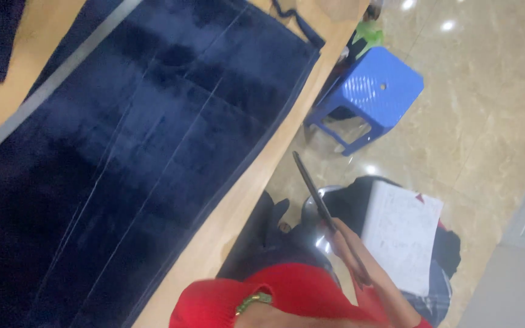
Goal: Marking fabric with chalk and a ruler before cutting it with large tailor's shears on a workbench.
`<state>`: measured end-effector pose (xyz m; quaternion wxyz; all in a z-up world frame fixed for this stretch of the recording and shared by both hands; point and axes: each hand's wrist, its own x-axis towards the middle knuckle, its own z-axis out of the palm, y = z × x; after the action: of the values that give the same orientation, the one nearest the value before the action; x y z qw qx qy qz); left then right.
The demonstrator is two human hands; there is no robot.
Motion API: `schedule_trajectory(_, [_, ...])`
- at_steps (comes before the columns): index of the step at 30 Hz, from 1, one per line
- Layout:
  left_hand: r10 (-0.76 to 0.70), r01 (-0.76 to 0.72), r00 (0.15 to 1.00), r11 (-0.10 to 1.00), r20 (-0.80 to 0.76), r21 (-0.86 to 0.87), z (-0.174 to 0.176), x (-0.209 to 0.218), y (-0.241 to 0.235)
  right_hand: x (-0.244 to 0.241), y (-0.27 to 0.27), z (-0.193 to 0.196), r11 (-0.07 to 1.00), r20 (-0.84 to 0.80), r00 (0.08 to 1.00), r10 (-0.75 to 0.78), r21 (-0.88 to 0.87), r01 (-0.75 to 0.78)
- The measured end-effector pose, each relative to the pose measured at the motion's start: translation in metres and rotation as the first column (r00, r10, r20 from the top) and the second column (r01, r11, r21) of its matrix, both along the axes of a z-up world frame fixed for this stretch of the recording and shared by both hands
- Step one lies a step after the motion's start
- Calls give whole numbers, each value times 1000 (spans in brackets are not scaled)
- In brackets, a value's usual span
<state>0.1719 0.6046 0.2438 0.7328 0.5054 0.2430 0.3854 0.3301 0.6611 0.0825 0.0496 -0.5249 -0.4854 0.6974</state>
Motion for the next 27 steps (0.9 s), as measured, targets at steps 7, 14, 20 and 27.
schedule_trajectory(7, [313, -205, 925, 889, -216, 409, -15, -101, 43, -13, 92, -37, 960, -101, 985, 138, 260, -108])
schedule_trajectory(14, [727, -757, 191, 537, -659, 373, -162, -139, 16, -57, 199, -23, 984, -59, 988, 144, 113, -137])
schedule_trajectory(20, [687, -820, -29, 399, -726, 410, -202, -148, 99, -113, 312, -27, 913, -87, 915, 394, 150, -380])
schedule_trajectory(27, [648, -832, -290, 194, -705, 520, -214, -152, 316, -191, 469, 44, 478, 127, 524, 842, 274, -834])
